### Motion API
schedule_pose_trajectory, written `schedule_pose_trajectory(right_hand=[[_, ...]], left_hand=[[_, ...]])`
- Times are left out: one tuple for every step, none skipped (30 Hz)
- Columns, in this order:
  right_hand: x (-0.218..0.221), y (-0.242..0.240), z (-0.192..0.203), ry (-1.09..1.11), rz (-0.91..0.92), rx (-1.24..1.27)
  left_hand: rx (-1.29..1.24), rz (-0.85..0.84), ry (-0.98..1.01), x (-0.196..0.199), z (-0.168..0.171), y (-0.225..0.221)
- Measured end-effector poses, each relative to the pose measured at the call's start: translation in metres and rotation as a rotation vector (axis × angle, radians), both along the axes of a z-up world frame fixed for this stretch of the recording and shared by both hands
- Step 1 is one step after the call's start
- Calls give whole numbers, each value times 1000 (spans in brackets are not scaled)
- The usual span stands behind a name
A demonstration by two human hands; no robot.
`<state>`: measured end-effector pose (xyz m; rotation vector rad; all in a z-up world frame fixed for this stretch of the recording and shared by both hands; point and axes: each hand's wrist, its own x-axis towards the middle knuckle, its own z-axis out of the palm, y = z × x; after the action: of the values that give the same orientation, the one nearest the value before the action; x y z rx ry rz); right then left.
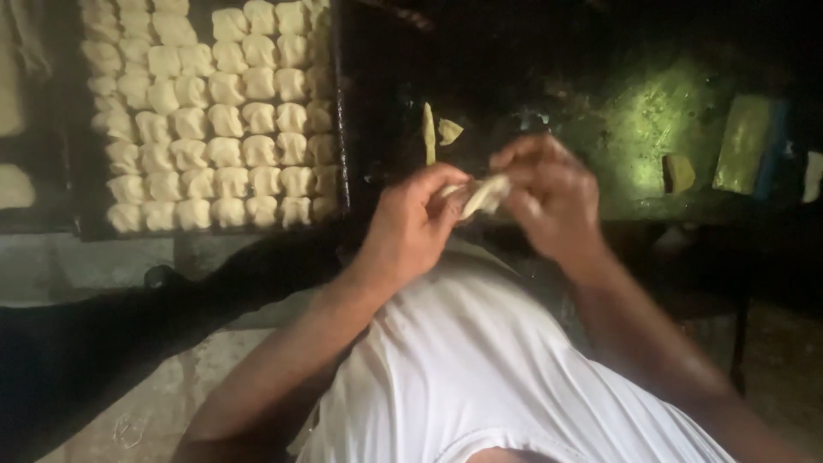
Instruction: The person twists and folds small dough pieces by hand and places them in rows on a tray. They then cut a long strip of dough into pieces with a dough scraper, shape the pieces, and arrange them on the tray, finally lifting the filled tray away.
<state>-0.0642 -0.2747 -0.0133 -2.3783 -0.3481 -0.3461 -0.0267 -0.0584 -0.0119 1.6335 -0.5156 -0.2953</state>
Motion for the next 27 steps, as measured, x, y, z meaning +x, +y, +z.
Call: schedule_pose_trajectory(right_hand=[[3,9,8,0,-1,-4],[5,20,17,199,-106,274],[7,30,25,399,-213,550],[7,37,22,398,-209,549],[7,43,20,425,-209,625],[8,49,17,452,-208,700],[4,51,11,452,-204,697],[2,52,5,460,-166,803],[1,53,-1,467,-128,909],[-1,49,-4,472,-124,903],[-2,44,-7,522,-37,1045],[-3,40,-11,573,51,1188],[-5,30,-9,579,54,1184],[-6,24,-8,574,93,1169],[-8,21,-7,568,132,1154],[-11,21,12,560,168,1139],[-16,19,31,553,203,1123],[-19,18,50,540,245,1107],[-17,21,70,527,287,1091],[-18,22,90,520,327,1075],[-20,23,111,513,366,1059],[-11,20,104,496,407,1050],[-1,19,97,479,446,1041],[3,18,95,469,473,1026],[14,3,70,472,465,1024],[28,-9,45,431,518,1173],[43,-21,19,387,571,1322]], left_hand=[[-4,-1,0,-1,8,2],[-63,-31,6,-3,15,5],[-123,-61,11,-5,23,8],[-123,-58,9,-4,23,13],[-103,-30,25,-2,23,18],[-85,-2,43,-1,23,22],[-88,2,41,-1,22,29],[-84,8,-4,0,21,35],[-81,13,-48,1,20,41],[-85,20,-46,2,19,46],[-98,8,-34,2,18,52],[-108,-3,-21,2,17,58],[-110,4,-18,2,18,62],[-55,22,-85,2,18,65],[1,39,-150,1,19,68],[-3,42,-146,0,17,70],[21,58,-172,-1,14,71],[47,75,-205,1,13,73],[46,81,-208,7,4,74],[176,131,-116,10,-5,74],[305,179,-21,13,-14,74],[310,181,-25,15,-2,81],[283,208,-59,16,10,87],[247,229,-83,13,20,88],[242,224,-77,12,19,82],[145,211,-94,13,18,78],[47,198,-112,14,18,74]])
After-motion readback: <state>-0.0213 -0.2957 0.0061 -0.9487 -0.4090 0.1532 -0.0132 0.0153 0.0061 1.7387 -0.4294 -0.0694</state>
